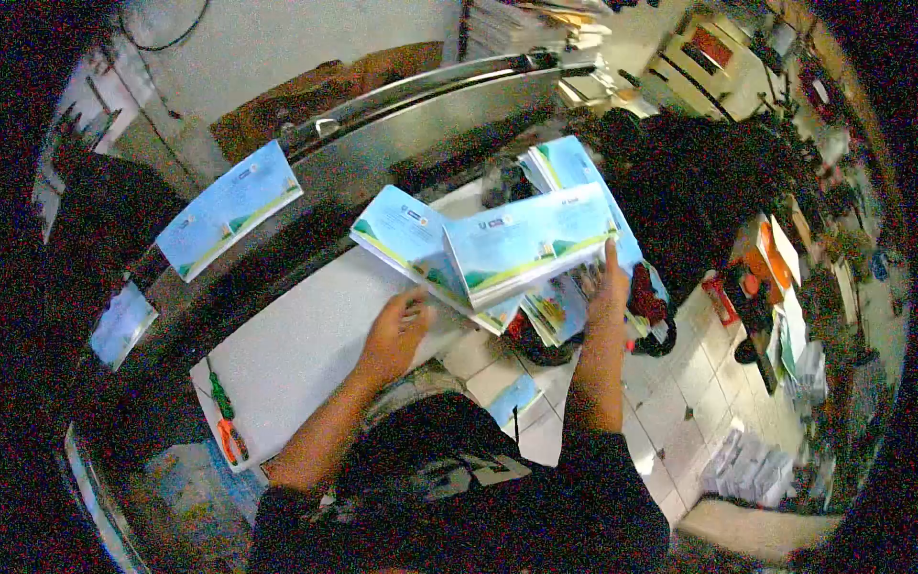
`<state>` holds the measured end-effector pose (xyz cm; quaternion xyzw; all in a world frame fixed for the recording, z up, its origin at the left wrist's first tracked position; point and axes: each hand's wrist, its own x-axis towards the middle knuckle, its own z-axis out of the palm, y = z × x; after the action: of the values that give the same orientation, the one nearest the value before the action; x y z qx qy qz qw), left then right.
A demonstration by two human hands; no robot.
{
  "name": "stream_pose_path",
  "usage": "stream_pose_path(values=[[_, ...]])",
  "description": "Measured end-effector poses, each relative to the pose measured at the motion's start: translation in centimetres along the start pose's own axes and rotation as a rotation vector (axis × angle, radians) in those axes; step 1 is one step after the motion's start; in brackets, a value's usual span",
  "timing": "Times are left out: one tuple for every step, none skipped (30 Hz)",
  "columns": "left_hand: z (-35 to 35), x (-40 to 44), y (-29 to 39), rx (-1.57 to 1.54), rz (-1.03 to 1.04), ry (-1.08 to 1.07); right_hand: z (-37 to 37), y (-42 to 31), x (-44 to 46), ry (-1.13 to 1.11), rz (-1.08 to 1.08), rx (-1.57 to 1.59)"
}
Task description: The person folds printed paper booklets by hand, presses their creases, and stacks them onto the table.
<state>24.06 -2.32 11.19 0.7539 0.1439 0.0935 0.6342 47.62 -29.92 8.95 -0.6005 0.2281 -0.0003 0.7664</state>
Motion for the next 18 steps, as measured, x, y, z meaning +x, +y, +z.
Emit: stream_pose_path(values=[[1.0, 1.4, 0.6, -0.156, -0.060, -0.024, 0.3, 1.2, 0.1, -0.060, 0.012, 0.028], [2.1, 3.3, -0.7, -0.076, -0.078, -0.025, 0.5, 1.4, 0.5, -0.064, 0.019, 0.021], [3.1, 4.9, -2.4, 0.003, -0.108, -0.016, 0.4, 1.7, 0.8, -0.076, 0.033, 0.007], [4.1, 5.7, -3.1, 0.035, -0.130, 0.004, 0.6, 2.8, 0.4, -0.130, 0.016, 0.081], [4.7, 6.5, -3.2, 0.067, -0.144, 0.019, 1.0, 3.8, -0.1, -0.179, -0.003, 0.164], [4.9, 6.7, -2.4, 0.037, -0.124, 0.019, 1.7, 3.8, -1.4, -0.148, 0.057, 0.136], [5.0, 6.7, -1.9, 0.010, -0.106, 0.009, 2.2, 4.2, -2.5, -0.108, 0.118, 0.106], [5.4, 7.0, -2.3, 0.025, -0.079, 0.027, 1.5, 5.0, -2.0, -0.194, 0.173, 0.142], [5.7, 7.2, -2.7, 0.037, -0.052, 0.047, 1.5, 5.4, -1.1, -0.280, 0.226, 0.174], [5.7, 6.7, -1.8, 0.172, -0.133, 0.073, 2.5, 5.0, -1.7, -0.318, 0.200, 0.170], [5.5, 6.6, -1.5, 0.176, -0.146, 0.105, 3.7, 4.7, -2.3, -0.422, 0.189, 0.280], [5.3, 6.4, -1.4, 0.154, -0.124, 0.083, 3.6, 5.5, -1.1, -0.476, 0.211, 0.283], [5.6, 6.4, -1.5, 0.134, -0.095, 0.054, 3.8, 5.6, -0.9, -0.524, 0.227, 0.292], [6.2, 6.6, -2.6, 0.135, -0.077, 0.094, 3.8, 5.5, -0.7, -0.515, 0.282, 0.342], [6.4, 6.5, -2.8, 0.138, -0.058, 0.133, 4.2, 5.3, -1.2, -0.530, 0.282, 0.340], [6.6, 6.4, -2.9, 0.192, -0.044, 0.126, 4.4, 5.1, -1.5, -0.497, 0.238, 0.308], [6.6, 6.6, -3.0, 0.246, -0.028, 0.122, 4.6, 4.9, -1.6, -0.465, 0.191, 0.278], [6.4, 6.3, -2.4, 0.197, -0.043, 0.131, 4.7, 4.2, -1.9, -0.474, 0.236, 0.243]])
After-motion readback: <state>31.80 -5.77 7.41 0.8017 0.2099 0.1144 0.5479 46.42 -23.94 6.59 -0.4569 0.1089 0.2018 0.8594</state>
